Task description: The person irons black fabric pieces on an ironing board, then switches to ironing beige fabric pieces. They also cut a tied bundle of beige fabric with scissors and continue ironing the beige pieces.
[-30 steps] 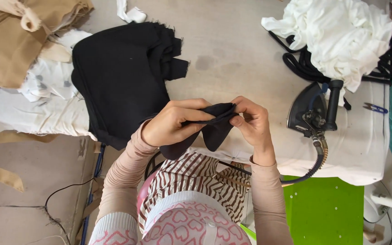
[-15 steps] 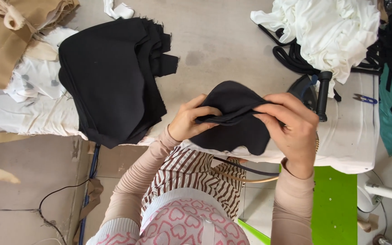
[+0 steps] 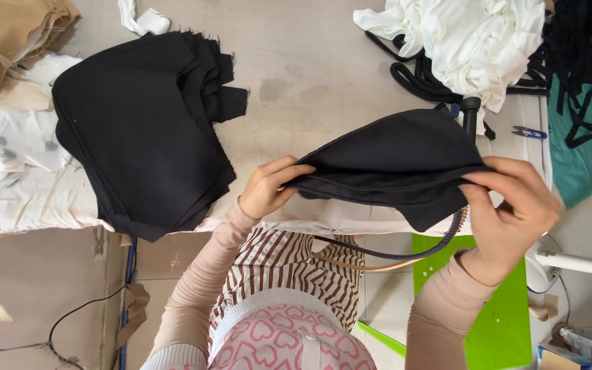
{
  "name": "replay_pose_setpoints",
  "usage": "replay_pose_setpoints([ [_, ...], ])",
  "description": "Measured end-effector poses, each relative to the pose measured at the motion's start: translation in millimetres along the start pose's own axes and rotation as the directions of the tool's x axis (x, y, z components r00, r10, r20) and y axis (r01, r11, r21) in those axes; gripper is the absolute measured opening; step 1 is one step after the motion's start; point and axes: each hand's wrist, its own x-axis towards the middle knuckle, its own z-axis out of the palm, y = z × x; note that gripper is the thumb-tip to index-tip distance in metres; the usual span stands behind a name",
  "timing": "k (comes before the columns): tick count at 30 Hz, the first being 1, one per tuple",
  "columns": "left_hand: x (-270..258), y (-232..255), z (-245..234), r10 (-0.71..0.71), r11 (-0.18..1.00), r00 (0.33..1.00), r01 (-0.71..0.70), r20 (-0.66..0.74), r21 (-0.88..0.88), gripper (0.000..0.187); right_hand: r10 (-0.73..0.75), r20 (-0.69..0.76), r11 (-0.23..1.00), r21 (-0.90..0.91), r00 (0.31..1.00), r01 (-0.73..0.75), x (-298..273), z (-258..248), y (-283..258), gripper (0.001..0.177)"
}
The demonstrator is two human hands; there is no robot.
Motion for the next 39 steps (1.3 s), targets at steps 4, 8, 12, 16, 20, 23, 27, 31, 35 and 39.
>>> replay_pose_setpoints([
  [4,26.2,20.5,-40.0,-0.020,0.999,0.998,0.018,0.052,0.036,0.032,0.088,-0.001,0.996,-0.031,0.996,-0.088,19.2,12.9,37.5,0.012],
  [8,57.3,-21.5,-48.6,-0.229,0.971,0.966,0.235,0.117,-0.042,0.035,0.145,0.228,0.972,0.149,0.963,-0.181,62.3,73.3,91.8,0.023],
  [12,16.9,-155.2,-4.6,-0.653,0.750,0.751,0.623,0.101,0.223,0.084,0.460,0.484,0.840,0.034,0.744,-0.542,40.1,148.1,141.6,0.066],
  [16,-18.0,-182.7,0.0,-0.693,0.713,0.721,0.686,0.002,0.146,0.071,0.605,0.531,0.795,-0.362,0.594,-0.487,-25.3,183.6,191.9,0.069],
  [20,-22.0,-142.7,5.4,-0.622,0.647,0.774,0.593,-0.118,0.479,0.071,0.579,0.387,0.797,-0.452,0.717,-0.400,-37.2,185.2,160.4,0.057],
  [23,-10.6,-99.3,13.1,-0.441,0.598,0.891,0.382,-0.109,0.705,0.065,0.380,0.341,0.860,-0.473,0.860,-0.192,-46.2,196.2,144.6,0.057],
  [27,-44.8,-105.2,45.6,-0.433,0.636,0.895,0.222,0.104,0.740,0.083,0.403,0.471,0.873,-0.454,0.784,-0.176,-92.6,214.5,157.3,0.058],
  [31,-42.6,-96.0,44.7,-0.455,0.628,0.883,0.225,0.117,0.745,0.079,0.351,0.466,0.873,-0.476,0.812,-0.104,-73.9,186.7,169.7,0.060],
  [35,-26.7,-84.1,57.4,-0.365,0.678,0.924,0.180,0.114,0.713,0.074,0.278,0.051,0.750,-0.635,0.959,-0.184,-44.2,132.2,253.1,0.048],
  [39,-0.8,-72.3,83.7,-0.071,0.727,0.985,-0.056,0.155,0.685,0.063,0.871,0.049,0.458,-0.442,0.489,-0.771,-19.6,101.1,278.7,0.040],
])
